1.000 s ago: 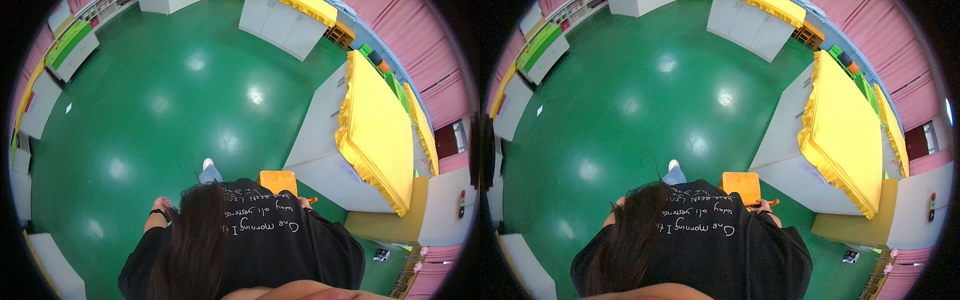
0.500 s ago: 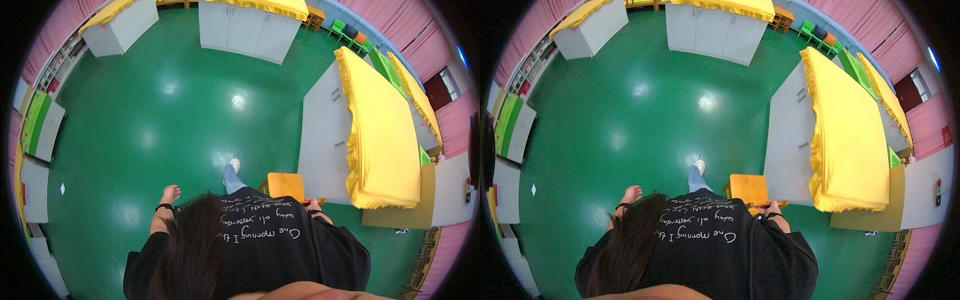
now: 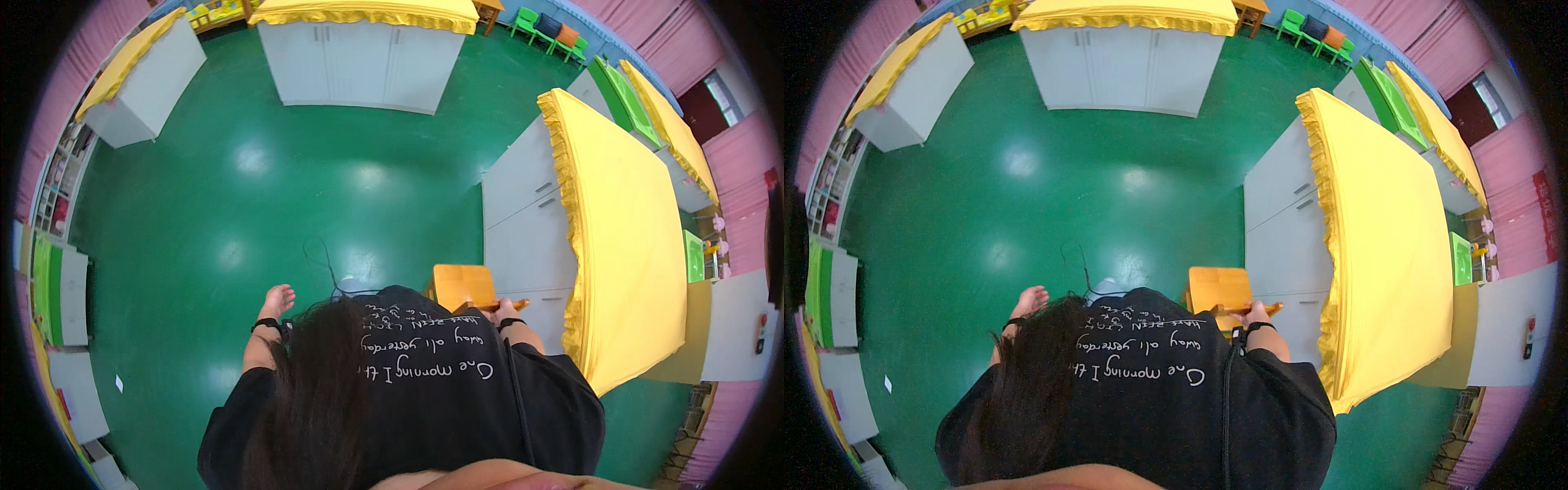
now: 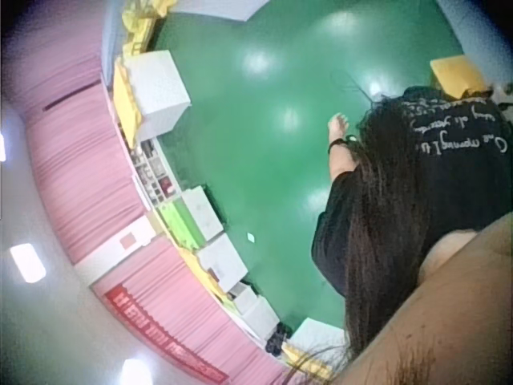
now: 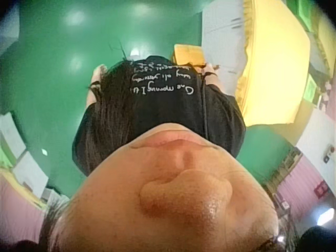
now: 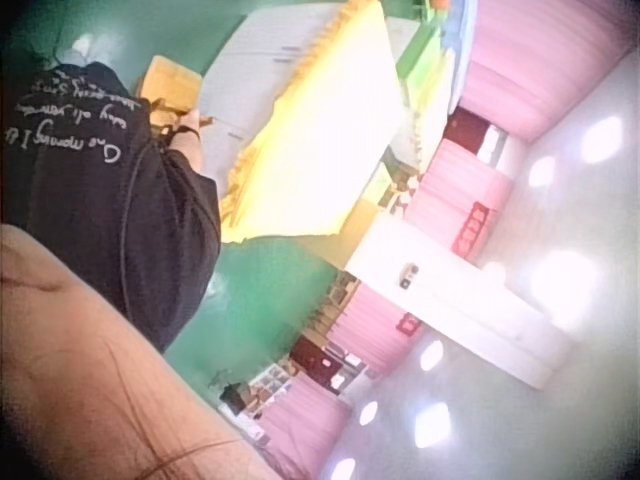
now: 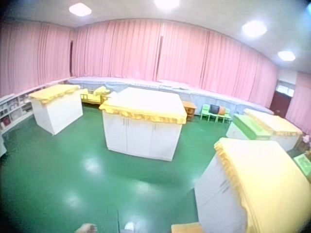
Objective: The person organizes a room by picking up green and yellow chairs from the floor and placing them against a bed and a table, and then picks up pillows from a bed and places them onto a chair. The person then walks to a different area, picks up a folded piece of fabric, and places it into a box.
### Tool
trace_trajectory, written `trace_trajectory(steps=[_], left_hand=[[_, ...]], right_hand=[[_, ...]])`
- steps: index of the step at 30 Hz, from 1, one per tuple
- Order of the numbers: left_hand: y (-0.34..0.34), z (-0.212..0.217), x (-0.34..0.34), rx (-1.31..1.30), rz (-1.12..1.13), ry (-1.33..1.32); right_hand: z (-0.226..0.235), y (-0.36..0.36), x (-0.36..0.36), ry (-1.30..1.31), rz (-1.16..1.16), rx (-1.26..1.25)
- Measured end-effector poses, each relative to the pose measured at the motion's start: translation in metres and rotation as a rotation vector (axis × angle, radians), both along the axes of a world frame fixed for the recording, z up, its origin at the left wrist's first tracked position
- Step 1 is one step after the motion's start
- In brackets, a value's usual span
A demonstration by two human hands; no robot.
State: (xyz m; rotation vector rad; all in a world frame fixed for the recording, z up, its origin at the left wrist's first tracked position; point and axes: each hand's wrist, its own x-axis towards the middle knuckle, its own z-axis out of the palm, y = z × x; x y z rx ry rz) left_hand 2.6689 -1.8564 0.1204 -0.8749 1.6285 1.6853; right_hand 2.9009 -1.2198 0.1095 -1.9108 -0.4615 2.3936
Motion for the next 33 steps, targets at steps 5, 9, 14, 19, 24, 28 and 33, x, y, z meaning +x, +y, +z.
trace_trajectory(steps=[5,9,14,19,24,28,33], left_hand=[[0.044,-0.028,-0.150,0.042,0.015,-0.113],[0.112,-0.027,-0.302,0.090,0.065,-0.023],[0.226,-0.021,-0.461,0.176,-0.006,0.056],[0.364,0.014,-0.571,0.096,-0.327,0.144],[0.497,0.024,-0.644,0.017,-0.701,0.234],[0.595,0.024,-0.695,0.043,-0.762,0.300],[0.721,0.060,-0.759,0.110,-1.027,0.483]], right_hand=[[0.029,0.028,-0.165,-0.008,0.102,0.179],[0.031,0.077,-0.299,-0.027,0.048,0.133],[0.046,0.142,-0.422,0.161,0.014,0.230],[0.087,0.204,-0.538,0.177,0.035,0.266],[0.086,0.289,-0.652,0.197,0.040,0.281],[0.075,0.358,-0.732,0.249,0.030,0.207],[0.078,0.451,-0.825,0.174,0.026,0.229]])
